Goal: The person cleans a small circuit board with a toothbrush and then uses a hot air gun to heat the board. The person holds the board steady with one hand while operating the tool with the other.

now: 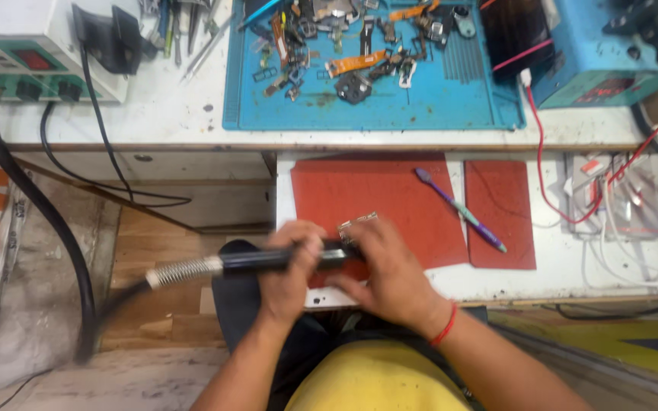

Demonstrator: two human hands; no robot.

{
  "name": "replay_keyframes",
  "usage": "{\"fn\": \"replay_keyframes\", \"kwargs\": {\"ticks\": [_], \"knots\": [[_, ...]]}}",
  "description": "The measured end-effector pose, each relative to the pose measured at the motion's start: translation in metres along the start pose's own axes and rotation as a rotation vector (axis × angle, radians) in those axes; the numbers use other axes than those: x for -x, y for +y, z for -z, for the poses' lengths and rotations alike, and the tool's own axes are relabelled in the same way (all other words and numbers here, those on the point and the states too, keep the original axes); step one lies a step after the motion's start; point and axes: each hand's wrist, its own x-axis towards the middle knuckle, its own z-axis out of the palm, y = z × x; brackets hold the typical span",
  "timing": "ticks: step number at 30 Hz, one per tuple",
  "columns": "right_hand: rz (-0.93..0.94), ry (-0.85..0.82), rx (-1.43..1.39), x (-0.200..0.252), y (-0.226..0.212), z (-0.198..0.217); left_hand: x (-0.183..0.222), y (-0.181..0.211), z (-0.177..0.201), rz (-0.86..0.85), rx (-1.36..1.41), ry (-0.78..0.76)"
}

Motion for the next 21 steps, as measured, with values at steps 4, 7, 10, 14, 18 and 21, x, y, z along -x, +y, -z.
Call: {"fn": "replay_keyframes", "kwargs": {"ticks": [4,7,10,14,18,21], "knots": [[-0.096,-0.055,0.133,0.002,0.044,0.015,-0.01,-0.003,0.023,0.062,-0.05,0.068],[-0.122,-0.192,0.077,0.002,0.072,0.021,-0.023,-0.001,0.029,0.006,-0.169,0.065],[-0.112,-0.193,0.14,0.007,0.077,0.017,-0.022,-0.002,0.023,0.077,-0.247,0.086],[-0.115,-0.113,0.126,-0.001,0.067,0.015,-0.03,-0.005,0.009,-0.121,-0.204,0.016],[-0.145,-0.109,0.137,0.003,0.063,0.015,-0.031,-0.016,0.013,0.047,-0.249,-0.028],[-0.15,-0.08,0.164,0.006,0.065,0.013,-0.028,-0.02,0.016,0.015,-0.24,-0.036]]}}
